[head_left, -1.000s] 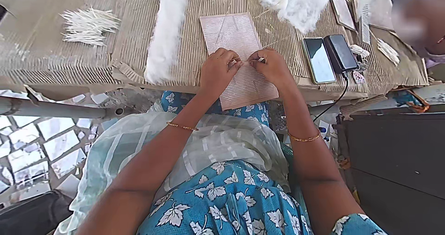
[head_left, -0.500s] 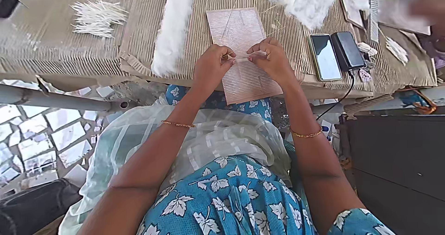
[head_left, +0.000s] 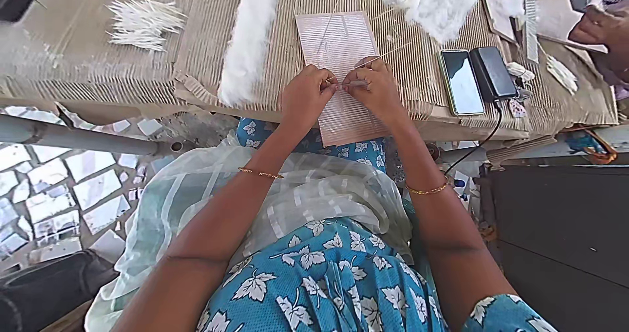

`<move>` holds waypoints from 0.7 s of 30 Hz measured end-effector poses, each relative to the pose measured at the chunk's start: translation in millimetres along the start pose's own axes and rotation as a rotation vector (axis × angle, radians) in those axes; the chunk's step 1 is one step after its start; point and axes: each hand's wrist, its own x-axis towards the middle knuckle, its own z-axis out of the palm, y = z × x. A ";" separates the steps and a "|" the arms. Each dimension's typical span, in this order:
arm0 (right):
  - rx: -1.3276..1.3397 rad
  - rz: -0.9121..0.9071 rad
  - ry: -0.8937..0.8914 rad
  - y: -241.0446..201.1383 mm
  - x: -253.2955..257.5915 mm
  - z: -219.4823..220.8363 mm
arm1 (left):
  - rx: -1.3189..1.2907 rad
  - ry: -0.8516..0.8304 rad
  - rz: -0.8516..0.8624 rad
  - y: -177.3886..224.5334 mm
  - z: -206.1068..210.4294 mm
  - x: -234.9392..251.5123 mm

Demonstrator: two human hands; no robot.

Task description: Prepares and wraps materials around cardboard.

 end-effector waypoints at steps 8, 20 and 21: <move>0.031 -0.006 0.019 5.1 0.1 -1.7 | -0.019 0.002 0.013 -2.7 -0.8 -1.4; 0.211 0.093 -0.097 23.9 -2.9 -49.1 | -0.158 0.063 0.138 -13.4 -23.6 -13.5; 0.192 0.087 -0.101 23.9 -3.0 -49.1 | -0.123 0.083 0.157 -15.2 -25.0 -16.8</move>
